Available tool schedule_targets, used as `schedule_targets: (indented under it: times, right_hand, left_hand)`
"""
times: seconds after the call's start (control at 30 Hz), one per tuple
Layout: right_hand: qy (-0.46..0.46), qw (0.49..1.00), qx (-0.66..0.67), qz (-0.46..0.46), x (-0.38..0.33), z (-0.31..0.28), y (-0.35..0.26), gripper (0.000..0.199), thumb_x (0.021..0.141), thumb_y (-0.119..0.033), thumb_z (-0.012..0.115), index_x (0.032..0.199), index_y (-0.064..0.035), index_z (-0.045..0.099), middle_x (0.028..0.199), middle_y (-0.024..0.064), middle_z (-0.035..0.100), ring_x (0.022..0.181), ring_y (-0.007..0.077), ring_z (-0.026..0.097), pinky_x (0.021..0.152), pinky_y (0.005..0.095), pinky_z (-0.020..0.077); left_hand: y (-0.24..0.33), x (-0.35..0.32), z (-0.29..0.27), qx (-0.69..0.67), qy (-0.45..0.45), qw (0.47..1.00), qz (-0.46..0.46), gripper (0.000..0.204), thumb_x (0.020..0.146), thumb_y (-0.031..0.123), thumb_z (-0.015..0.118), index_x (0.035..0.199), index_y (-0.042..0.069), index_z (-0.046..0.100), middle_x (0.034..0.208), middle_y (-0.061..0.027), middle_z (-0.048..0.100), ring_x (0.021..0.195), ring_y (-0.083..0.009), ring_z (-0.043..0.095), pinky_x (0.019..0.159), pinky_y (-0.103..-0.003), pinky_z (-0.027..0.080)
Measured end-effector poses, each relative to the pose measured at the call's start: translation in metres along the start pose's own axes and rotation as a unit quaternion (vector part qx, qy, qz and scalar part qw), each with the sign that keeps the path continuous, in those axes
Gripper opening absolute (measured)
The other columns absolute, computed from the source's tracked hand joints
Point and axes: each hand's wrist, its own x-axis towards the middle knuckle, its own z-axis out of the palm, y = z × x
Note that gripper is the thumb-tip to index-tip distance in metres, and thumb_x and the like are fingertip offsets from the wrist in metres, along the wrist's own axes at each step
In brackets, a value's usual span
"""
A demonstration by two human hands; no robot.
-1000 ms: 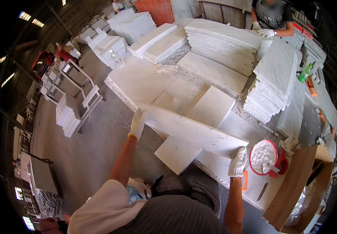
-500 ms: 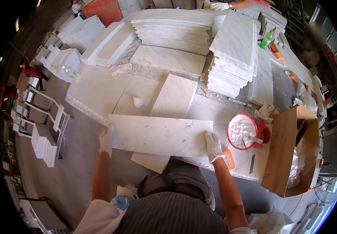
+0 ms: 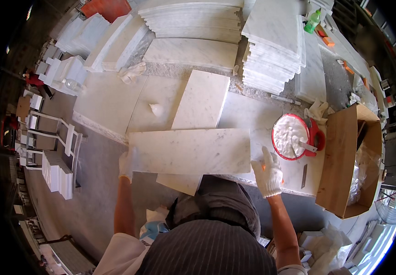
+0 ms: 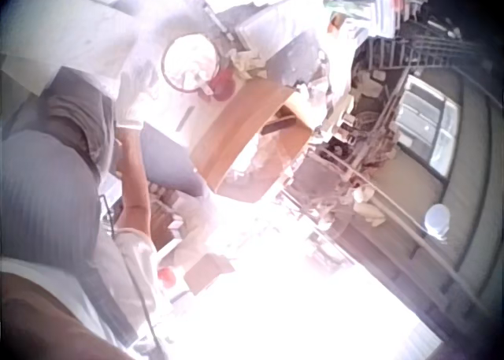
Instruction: The person uses a metal scraper and an orange sponge to clean and smooth the edges of white stone tiles on a workbench. They repeatedly scrape the tile edges and wipe them with the sponge, handling each tile individually.
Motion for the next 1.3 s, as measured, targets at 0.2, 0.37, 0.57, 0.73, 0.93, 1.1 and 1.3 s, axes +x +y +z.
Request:
schedule_targets:
  times: [0.2, 0.37, 0.57, 0.73, 0.93, 1.1, 1.3]
  right_hand:
    - [0.041, 0.966, -0.256, 0.018, -0.067, -0.025, 0.048, 0.075, 0.071, -0.03, 0.076, 0.138, -0.0123, 0.048, 0.134, 0.0207, 0.048, 0.12, 0.0391, 0.048, 0.099, 0.0507, 0.0377]
    - [0.005, 0.995, 0.036, 0.096, -0.055, -0.016, 0.043, 0.075, 0.076, -0.029, 0.074, 0.141, -0.0102, 0.044, 0.124, 0.0197, 0.055, 0.112, 0.0341, 0.056, 0.094, 0.0412, 0.0449]
    - [-0.048, 0.892, 0.429, 0.132, -0.011, 0.011, 0.006, 0.066, 0.097, -0.035, 0.053, 0.149, -0.0018, 0.028, 0.094, 0.0034, 0.055, 0.077, 0.0107, 0.051, 0.068, 0.0257, 0.0462]
    - [-0.103, 0.887, 0.427, 0.144, -0.02, 0.013, 0.029, 0.067, 0.098, -0.038, 0.05, 0.149, -0.0018, 0.026, 0.089, 0.0017, 0.053, 0.07, 0.0086, 0.047, 0.065, 0.0245, 0.0442]
    - [-0.083, 0.922, 0.371, 0.079, 0.05, 0.032, 0.014, 0.061, 0.099, -0.034, 0.048, 0.15, -0.0082, 0.027, 0.094, 0.0028, 0.054, 0.064, 0.0065, 0.042, 0.057, 0.022, 0.0401]
    - [-0.098, 0.933, 0.342, 0.048, 0.015, 0.026, 0.019, 0.067, 0.096, -0.042, 0.051, 0.15, -0.0077, 0.03, 0.094, 0.0007, 0.054, 0.06, 0.0057, 0.038, 0.053, 0.0207, 0.0379]
    - [-0.109, 0.936, 0.326, 0.068, 0.053, 0.024, 0.014, 0.069, 0.095, -0.041, 0.053, 0.148, -0.0031, 0.031, 0.092, 0.0038, 0.056, 0.061, 0.0069, 0.04, 0.055, 0.0232, 0.0395]
  left_hand:
    - [0.066, -0.047, 0.05, 0.318, 0.209, 0.909, 0.169, 0.047, 0.086, 0.037, 0.063, 0.119, 0.005, 0.057, 0.122, -0.0158, 0.056, 0.112, -0.0345, 0.052, 0.094, -0.045, 0.043]
    - [0.122, -0.11, 0.131, 0.262, 0.031, 0.872, 0.412, 0.049, 0.082, 0.029, 0.068, 0.125, 0.009, 0.054, 0.123, -0.016, 0.052, 0.116, -0.0358, 0.047, 0.098, -0.047, 0.039]
    - [0.157, -0.122, 0.214, 0.292, -0.061, 0.747, 0.594, 0.052, 0.085, 0.036, 0.063, 0.13, 0.012, 0.054, 0.128, -0.0134, 0.053, 0.119, -0.0331, 0.047, 0.102, -0.049, 0.035]
    - [0.159, -0.117, 0.225, 0.269, -0.074, 0.742, 0.61, 0.048, 0.085, 0.035, 0.062, 0.127, 0.011, 0.057, 0.122, -0.0128, 0.057, 0.118, -0.031, 0.048, 0.103, -0.048, 0.035]
    - [0.16, -0.117, 0.228, 0.262, -0.085, 0.747, 0.605, 0.045, 0.084, 0.032, 0.063, 0.123, 0.011, 0.058, 0.116, -0.0108, 0.059, 0.116, -0.0288, 0.049, 0.1, -0.047, 0.037]
    - [0.163, -0.115, 0.229, 0.259, -0.082, 0.76, 0.59, 0.043, 0.082, 0.029, 0.064, 0.121, 0.011, 0.059, 0.113, -0.01, 0.059, 0.114, -0.0288, 0.051, 0.099, -0.046, 0.038]
    - [0.162, -0.115, 0.23, 0.252, -0.086, 0.759, 0.594, 0.041, 0.082, 0.027, 0.065, 0.119, 0.01, 0.06, 0.113, -0.0098, 0.059, 0.113, -0.0294, 0.051, 0.097, -0.047, 0.039]
